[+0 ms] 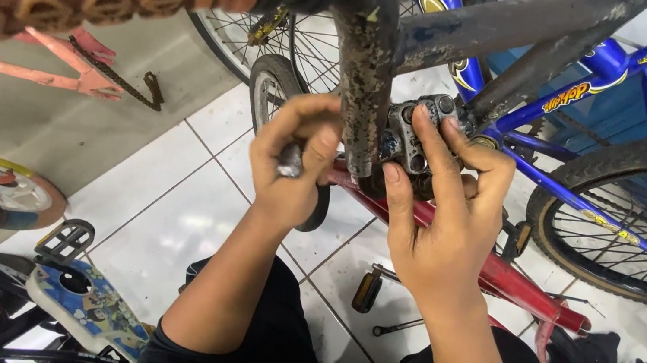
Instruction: Tightening the bolts on a bicycle handlebar stem using a wrench.
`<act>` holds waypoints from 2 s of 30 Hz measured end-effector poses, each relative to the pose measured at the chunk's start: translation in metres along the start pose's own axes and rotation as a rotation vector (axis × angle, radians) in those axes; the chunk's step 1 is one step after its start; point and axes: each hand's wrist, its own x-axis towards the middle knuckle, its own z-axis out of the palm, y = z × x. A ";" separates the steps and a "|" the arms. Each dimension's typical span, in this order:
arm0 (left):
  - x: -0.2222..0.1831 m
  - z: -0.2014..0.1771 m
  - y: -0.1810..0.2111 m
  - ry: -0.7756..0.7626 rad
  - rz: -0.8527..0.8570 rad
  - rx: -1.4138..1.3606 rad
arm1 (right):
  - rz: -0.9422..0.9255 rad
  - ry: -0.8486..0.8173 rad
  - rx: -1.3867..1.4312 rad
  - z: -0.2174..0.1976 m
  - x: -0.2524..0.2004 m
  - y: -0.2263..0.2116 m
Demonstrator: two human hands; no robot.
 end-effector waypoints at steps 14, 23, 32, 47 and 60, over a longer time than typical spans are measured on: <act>-0.004 0.005 0.006 0.048 0.061 0.102 | 0.020 0.028 -0.001 0.011 -0.004 0.000; -0.003 0.005 -0.004 0.026 0.084 -0.002 | -0.007 0.018 0.003 0.005 0.001 -0.002; -0.001 0.001 -0.006 0.126 0.197 0.173 | 0.015 0.027 -0.013 0.007 0.000 -0.001; -0.012 0.010 -0.011 0.147 0.111 0.199 | 0.011 0.034 0.034 0.010 -0.001 0.000; -0.010 -0.003 -0.002 0.038 0.079 0.192 | 0.014 0.063 0.023 0.017 -0.002 0.002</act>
